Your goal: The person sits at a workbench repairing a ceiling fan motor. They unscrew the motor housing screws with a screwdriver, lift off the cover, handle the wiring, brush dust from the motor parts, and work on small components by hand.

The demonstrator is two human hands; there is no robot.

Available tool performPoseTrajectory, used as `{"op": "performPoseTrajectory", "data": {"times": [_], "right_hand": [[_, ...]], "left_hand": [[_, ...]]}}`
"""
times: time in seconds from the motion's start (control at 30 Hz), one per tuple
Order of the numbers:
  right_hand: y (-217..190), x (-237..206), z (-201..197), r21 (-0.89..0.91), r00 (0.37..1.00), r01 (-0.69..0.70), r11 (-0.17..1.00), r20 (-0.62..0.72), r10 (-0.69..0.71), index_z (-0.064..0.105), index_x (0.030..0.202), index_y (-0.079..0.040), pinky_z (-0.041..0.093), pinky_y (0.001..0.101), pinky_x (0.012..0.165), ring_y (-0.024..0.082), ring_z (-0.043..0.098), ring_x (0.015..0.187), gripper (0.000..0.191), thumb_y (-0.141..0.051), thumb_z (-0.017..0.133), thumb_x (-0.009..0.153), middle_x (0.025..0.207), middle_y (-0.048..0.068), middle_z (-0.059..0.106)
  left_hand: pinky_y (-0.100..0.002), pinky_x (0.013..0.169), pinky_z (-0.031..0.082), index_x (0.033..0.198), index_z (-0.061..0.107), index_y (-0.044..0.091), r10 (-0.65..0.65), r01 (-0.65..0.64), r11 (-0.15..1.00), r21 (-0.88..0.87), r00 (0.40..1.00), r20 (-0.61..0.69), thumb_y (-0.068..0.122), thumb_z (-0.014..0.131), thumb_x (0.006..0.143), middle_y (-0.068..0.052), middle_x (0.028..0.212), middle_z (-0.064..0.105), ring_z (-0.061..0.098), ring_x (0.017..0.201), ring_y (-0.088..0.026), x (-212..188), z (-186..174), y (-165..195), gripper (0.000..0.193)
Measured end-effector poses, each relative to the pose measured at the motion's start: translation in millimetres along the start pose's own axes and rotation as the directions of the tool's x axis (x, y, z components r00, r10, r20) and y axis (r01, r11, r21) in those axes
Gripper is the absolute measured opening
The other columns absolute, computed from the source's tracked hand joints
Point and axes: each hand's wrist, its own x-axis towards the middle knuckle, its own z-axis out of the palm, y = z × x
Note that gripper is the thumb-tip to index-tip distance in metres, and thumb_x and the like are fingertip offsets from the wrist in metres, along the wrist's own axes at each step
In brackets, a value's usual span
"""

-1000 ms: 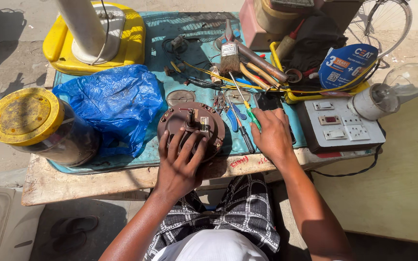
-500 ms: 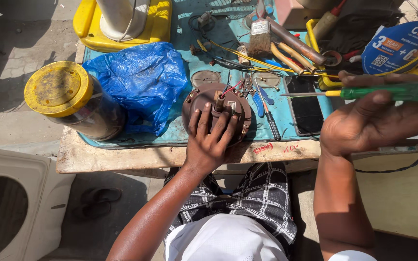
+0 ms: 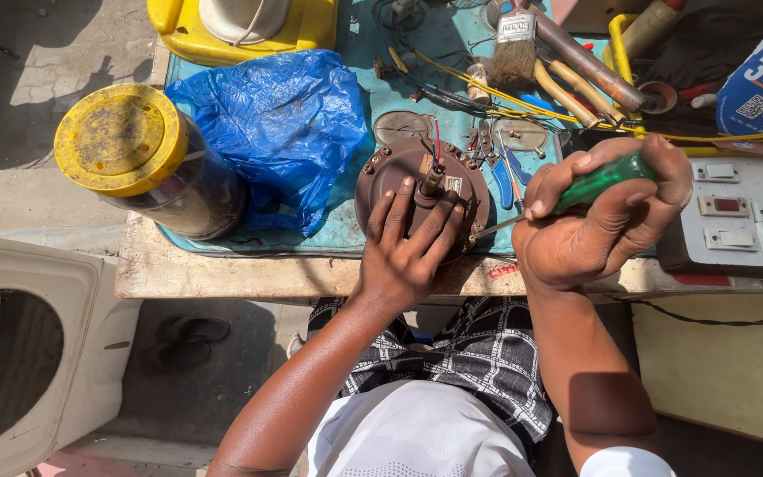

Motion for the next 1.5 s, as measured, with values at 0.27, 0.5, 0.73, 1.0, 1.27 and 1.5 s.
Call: {"op": "performPoseTrajectory", "data": {"times": [0.27,0.5,0.73,1.0,1.27,1.5], "right_hand": [[5.2,-2.5,-10.7,0.020,1.000,-0.005,1.000,0.016,0.005,0.044,0.143,-0.016,0.037,0.0311,0.049,0.017,0.042,0.051,0.032,-0.041,0.045,0.123,0.103,0.010,0.052],[2.9,-4.4,-7.0,0.043,0.999,-0.019,0.999,0.028,0.018,0.045,0.141,-0.017,0.036,0.0310,0.048,0.017,0.041,0.050,0.034,-0.043,0.048,0.120,0.102,0.010,0.051],[-5.1,-4.5,1.2,0.041,0.991,0.001,0.999,0.132,-0.007,0.049,0.140,-0.023,0.039,0.0303,0.049,0.016,0.044,0.048,0.032,-0.045,0.051,0.116,0.105,0.009,0.052],[-6.0,-1.5,-3.9,0.110,0.985,-0.048,0.993,0.173,0.028,0.049,0.138,-0.024,0.038,0.0291,0.046,0.015,0.044,0.045,0.033,-0.047,0.050,0.114,0.099,0.010,0.052],[-0.9,2.9,-10.5,0.136,0.989,-0.040,0.990,0.147,0.020,0.048,0.141,-0.021,0.039,0.0301,0.043,0.017,0.043,0.042,0.037,-0.046,0.047,0.114,0.094,0.012,0.052],[4.6,3.2,-18.3,0.174,0.992,-0.065,0.983,0.121,0.044,0.048,0.138,-0.017,0.038,0.0304,0.043,0.018,0.042,0.043,0.034,-0.044,0.046,0.117,0.092,0.015,0.052]], "left_hand": [[-0.057,0.122,0.029,0.140,0.067,0.012,0.005,-0.005,1.000,0.008,1.000,-0.011,0.020,0.061,0.095,-0.006,0.142,0.064,0.048,0.143,-0.046,-0.3,-1.2,0.5,0.046],[-0.058,0.122,0.028,0.141,0.066,0.012,-0.010,0.009,1.000,0.007,1.000,0.017,0.020,0.061,0.098,-0.007,0.143,0.063,0.048,0.144,-0.045,-0.5,-2.3,2.2,0.045],[-0.057,0.122,0.028,0.141,0.067,0.011,0.002,-0.002,1.000,0.010,1.000,0.022,0.020,0.062,0.096,-0.007,0.142,0.063,0.046,0.144,-0.046,-0.3,-3.8,1.5,0.046],[-0.057,0.123,0.028,0.138,0.069,0.012,-0.003,0.003,1.000,-0.006,1.000,0.001,0.018,0.062,0.096,-0.006,0.142,0.064,0.045,0.145,-0.045,-0.3,-0.7,0.8,0.042],[-0.057,0.121,0.029,0.138,0.069,0.010,-0.005,0.005,1.000,0.000,1.000,0.014,0.018,0.064,0.093,-0.006,0.141,0.064,0.045,0.144,-0.046,1.0,-2.4,0.9,0.045],[-0.057,0.122,0.029,0.139,0.068,0.010,0.000,-0.001,1.000,0.006,1.000,0.019,0.018,0.064,0.094,-0.007,0.140,0.064,0.046,0.144,-0.046,1.5,-5.1,0.8,0.046]]}}
